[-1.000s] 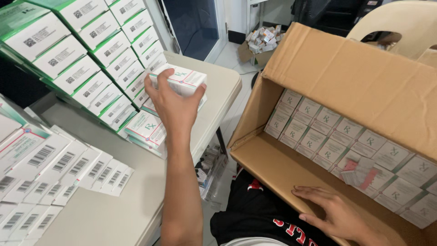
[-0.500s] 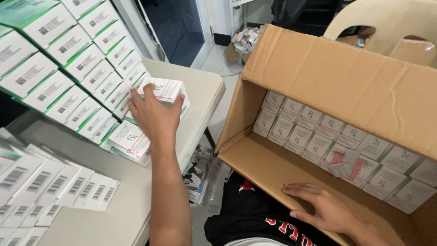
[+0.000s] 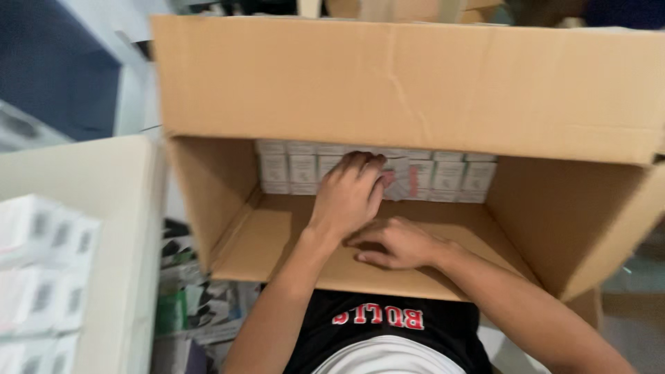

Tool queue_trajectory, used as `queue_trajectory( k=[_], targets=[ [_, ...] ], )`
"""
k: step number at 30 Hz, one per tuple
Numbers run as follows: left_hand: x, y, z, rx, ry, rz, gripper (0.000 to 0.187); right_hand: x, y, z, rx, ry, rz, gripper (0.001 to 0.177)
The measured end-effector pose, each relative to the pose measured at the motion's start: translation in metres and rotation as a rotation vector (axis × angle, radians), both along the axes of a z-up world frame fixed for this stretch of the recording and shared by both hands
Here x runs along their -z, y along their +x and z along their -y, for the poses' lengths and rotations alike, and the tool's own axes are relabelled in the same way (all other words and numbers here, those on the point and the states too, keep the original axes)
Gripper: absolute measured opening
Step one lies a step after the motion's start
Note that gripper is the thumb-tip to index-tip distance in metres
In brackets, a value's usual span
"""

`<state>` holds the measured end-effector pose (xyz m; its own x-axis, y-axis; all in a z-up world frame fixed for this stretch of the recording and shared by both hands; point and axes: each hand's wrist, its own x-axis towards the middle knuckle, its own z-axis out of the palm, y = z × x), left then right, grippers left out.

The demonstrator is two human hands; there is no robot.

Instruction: The person opens small white boxes with green and red markings, removes a folded paper insert, and places the boxes on a nearby table. The person repeats this process for multiple boxes taken from a large cardboard carton.

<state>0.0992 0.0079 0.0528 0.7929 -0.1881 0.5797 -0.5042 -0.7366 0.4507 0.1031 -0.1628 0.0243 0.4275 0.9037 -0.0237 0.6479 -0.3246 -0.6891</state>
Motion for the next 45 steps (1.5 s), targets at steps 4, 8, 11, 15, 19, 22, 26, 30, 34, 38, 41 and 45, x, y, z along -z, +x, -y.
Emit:
queue_trajectory(
  k=[4, 8, 11, 15, 19, 22, 26, 30, 34, 38, 41, 45],
  targets=[
    [0.04, 0.065, 0.035, 0.113, 0.206, -0.346, 0.042, 0.007, 0.032, 0.021, 0.27, -0.225, 0.0, 0.028],
    [0.076, 0.082, 0.035, 0.05, 0.274, -0.637, 0.043, 0.02, 0.062, 0.049, 0.612, -0.047, 0.096, 0.025],
    [0.098, 0.074, 0.027, 0.086, 0.21, -0.694, 0.064, 0.033, 0.084, 0.062, 0.97, -0.005, 0.179, 0.044],
    [0.115, 0.068, 0.03, 0.145, 0.282, -0.574, 0.07, 0.051, 0.093, 0.065, 0.983, 0.018, 0.242, 0.044],
    [0.115, 0.066, 0.035, 0.084, 0.325, -0.765, 0.082, 0.063, 0.1, 0.069, 0.941, -0.026, 0.318, 0.05],
    [0.11, 0.069, 0.033, 0.062, 0.285, -0.813, 0.089, 0.07, 0.108, 0.072, 0.981, -0.068, 0.234, 0.053],
    [0.111, 0.067, 0.032, 0.064, 0.273, -0.896, 0.096, 0.085, 0.11, 0.077, 0.962, -0.109, 0.227, 0.052],
    [0.118, 0.067, 0.03, 0.082, 0.27, -0.853, 0.083, 0.097, 0.115, 0.084, 1.011, 0.009, 0.241, 0.046],
    [0.121, 0.068, 0.028, 0.087, 0.294, -0.898, 0.085, 0.105, 0.129, 0.097, 0.994, -0.043, 0.212, 0.045],
    [0.12, 0.065, 0.029, 0.101, 0.306, -0.91, 0.086, 0.118, 0.136, 0.103, 1.017, -0.145, 0.02, 0.05],
    [0.117, 0.065, 0.029, 0.102, 0.301, -0.94, 0.08, 0.125, 0.138, 0.102, 1.067, 0.057, 0.235, 0.054],
    [0.114, 0.064, 0.028, 0.129, 0.328, -0.944, 0.064, 0.127, 0.138, 0.103, 1.049, 0.006, 0.122, 0.055]
  ],
)
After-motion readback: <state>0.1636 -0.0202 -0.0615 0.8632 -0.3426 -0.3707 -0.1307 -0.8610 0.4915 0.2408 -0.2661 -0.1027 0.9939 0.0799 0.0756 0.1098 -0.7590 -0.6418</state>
